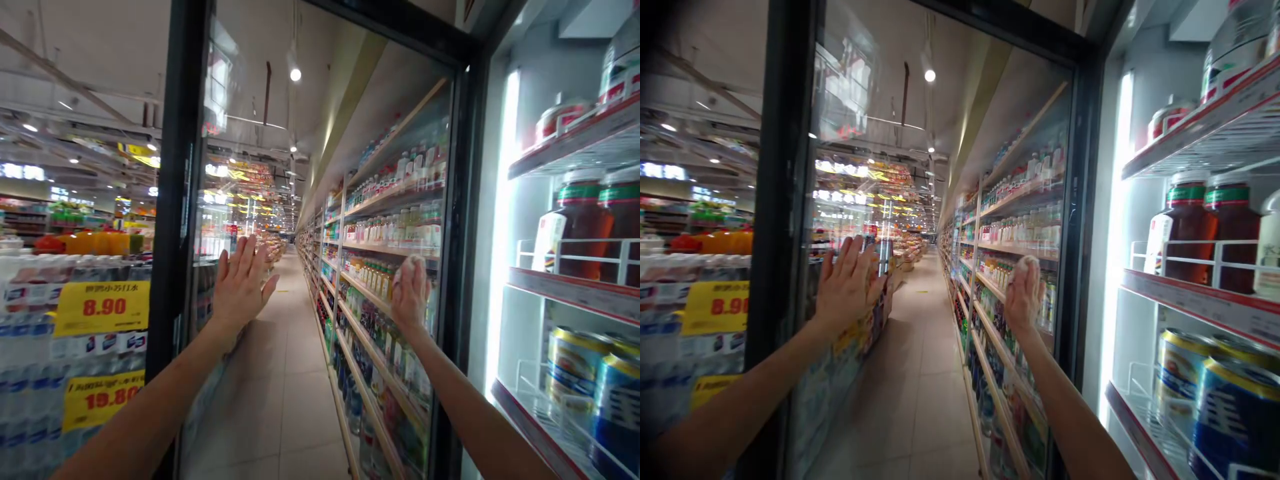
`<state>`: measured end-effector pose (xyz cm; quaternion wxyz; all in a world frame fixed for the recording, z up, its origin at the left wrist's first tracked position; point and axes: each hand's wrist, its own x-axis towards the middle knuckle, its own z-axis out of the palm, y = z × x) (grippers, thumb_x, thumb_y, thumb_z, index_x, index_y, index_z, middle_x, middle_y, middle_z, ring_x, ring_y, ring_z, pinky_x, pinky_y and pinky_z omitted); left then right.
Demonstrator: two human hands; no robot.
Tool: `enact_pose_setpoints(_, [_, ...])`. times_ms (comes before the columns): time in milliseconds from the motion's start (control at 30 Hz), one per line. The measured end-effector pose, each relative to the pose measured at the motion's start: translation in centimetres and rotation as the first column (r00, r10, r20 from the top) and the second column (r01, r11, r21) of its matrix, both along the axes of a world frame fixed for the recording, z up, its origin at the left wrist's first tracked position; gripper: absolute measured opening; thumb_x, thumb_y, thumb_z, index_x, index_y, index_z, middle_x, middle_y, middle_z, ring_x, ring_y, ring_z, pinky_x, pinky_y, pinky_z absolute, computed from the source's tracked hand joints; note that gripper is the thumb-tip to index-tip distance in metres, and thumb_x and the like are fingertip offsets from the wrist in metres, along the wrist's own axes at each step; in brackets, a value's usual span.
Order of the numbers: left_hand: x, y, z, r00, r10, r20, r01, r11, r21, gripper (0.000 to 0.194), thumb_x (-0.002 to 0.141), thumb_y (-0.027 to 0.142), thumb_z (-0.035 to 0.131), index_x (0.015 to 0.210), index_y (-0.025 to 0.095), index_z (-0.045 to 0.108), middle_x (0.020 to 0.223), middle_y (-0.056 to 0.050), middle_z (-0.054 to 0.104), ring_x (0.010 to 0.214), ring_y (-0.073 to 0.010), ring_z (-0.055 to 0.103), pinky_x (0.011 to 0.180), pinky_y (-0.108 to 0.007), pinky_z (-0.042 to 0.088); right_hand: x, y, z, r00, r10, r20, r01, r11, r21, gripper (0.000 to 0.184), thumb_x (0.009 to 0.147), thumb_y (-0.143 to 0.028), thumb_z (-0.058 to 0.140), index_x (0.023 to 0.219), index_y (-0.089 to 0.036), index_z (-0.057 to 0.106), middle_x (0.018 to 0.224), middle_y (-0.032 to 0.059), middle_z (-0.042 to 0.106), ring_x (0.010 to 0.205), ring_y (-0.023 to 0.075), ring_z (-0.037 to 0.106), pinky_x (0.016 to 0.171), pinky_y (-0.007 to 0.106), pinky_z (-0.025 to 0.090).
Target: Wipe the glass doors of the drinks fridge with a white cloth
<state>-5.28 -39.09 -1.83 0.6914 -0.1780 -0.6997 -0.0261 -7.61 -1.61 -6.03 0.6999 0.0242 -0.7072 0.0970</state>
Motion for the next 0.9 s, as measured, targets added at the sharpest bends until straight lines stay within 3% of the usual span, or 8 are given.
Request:
enact_pose_setpoints(100, [0.0,0.3,-0.5,1.000,0.012,-0.022,-0.012,1.000,-0.004,0.063,0.084,0.037,0.047,0.140,0.019,0.022,0.144,-0.013,0.029,0.135,-0.0244,0.022,0.110,-0.048,0.013,-0.2,0.2,-1.8,0.999,0.036,0.025,-0.040,0.988,0.149,0.048,0.085,-0.025,0.038,0.133,-0.025,0.040,0.143,0.0115,0.033,0.134,0.0241,0.026,0.105,0.051,0.023])
enact_pose_setpoints(233, [0.5,2.7,-3.3,0.999,-0.001,0.037,0.002,1.000,-0.027,0.066,0.086,0.038,0.045,0.141,0.018,0.016,0.145,-0.013,0.027,0.136,-0.0243,0.019,0.110,-0.047,0.012,-0.4,0.3,-3.5,0.995,-0.046,-0.093,0.021,0.967,-0.253,0.051,0.086,-0.025,0.032,0.137,-0.019,0.033,0.146,0.0172,0.025,0.134,0.0285,0.024,0.099,0.057,0.027])
enact_pose_setpoints(400, [0.8,5.4,-6.5,0.994,-0.015,0.107,0.022,0.998,-0.065,0.073,0.084,0.042,0.048,0.142,0.019,0.012,0.145,-0.013,0.025,0.136,-0.0256,0.018,0.110,-0.048,0.009,0.1,-0.3,-6.9,0.995,0.055,0.086,-0.069,0.983,0.167,0.047,0.085,-0.025,0.038,0.132,-0.026,0.040,0.144,0.0102,0.032,0.133,0.0243,0.028,0.106,0.052,0.022])
enact_pose_setpoints(533, [0.7,5.2,-6.6,0.992,-0.021,0.126,0.029,0.998,-0.060,0.072,0.083,0.042,0.049,0.142,0.020,0.014,0.146,-0.012,0.022,0.136,-0.0264,0.017,0.110,-0.048,0.009,0.2,1.6,-7.9,0.999,-0.038,-0.023,0.032,0.972,-0.234,0.048,0.086,-0.027,0.033,0.133,-0.017,0.040,0.144,0.0183,0.028,0.132,0.0299,0.027,0.101,0.056,0.026])
enact_pose_setpoints(600, [0.6,5.1,-6.5,0.991,-0.031,0.132,0.039,0.998,-0.057,0.072,0.083,0.043,0.048,0.142,0.020,0.013,0.147,-0.012,0.021,0.137,-0.0262,0.016,0.110,-0.049,0.009,0.2,1.1,-8.1,0.999,-0.043,-0.033,0.031,0.951,-0.306,0.050,0.086,-0.027,0.033,0.135,-0.014,0.037,0.145,0.0203,0.024,0.134,0.0309,0.023,0.101,0.056,0.026])
enact_pose_setpoints(700, [0.3,5.0,-6.4,0.990,-0.038,0.138,0.046,0.997,-0.055,0.071,0.084,0.042,0.047,0.142,0.021,0.012,0.147,-0.011,0.020,0.137,-0.0257,0.016,0.110,-0.049,0.008,0.2,-2.1,-8.7,0.997,0.059,0.046,-0.060,0.998,0.026,0.049,0.085,-0.024,0.038,0.134,-0.021,0.039,0.146,0.0137,0.027,0.135,0.0280,0.022,0.105,0.054,0.023])
enact_pose_setpoints(800, [-0.1,5.0,-6.5,0.990,-0.031,0.137,0.039,0.998,-0.053,0.071,0.084,0.043,0.046,0.142,0.020,0.013,0.147,-0.010,0.020,0.137,-0.0262,0.016,0.110,-0.050,0.009,0.2,-4.2,-8.4,0.990,0.093,0.104,-0.121,0.944,0.308,0.046,0.082,-0.024,0.045,0.128,-0.030,0.046,0.143,0.0068,0.034,0.134,0.0258,0.027,0.107,0.053,0.021])
enact_pose_setpoints(900, [-0.4,5.0,-6.6,0.989,-0.038,0.142,0.045,0.998,-0.047,0.071,0.084,0.044,0.046,0.142,0.020,0.013,0.147,-0.011,0.020,0.137,-0.0263,0.016,0.110,-0.049,0.009,0.2,-3.9,-7.4,0.999,0.048,0.022,-0.048,0.999,0.022,0.048,0.086,-0.023,0.038,0.133,-0.025,0.040,0.146,0.0111,0.027,0.134,0.0274,0.026,0.106,0.056,0.021])
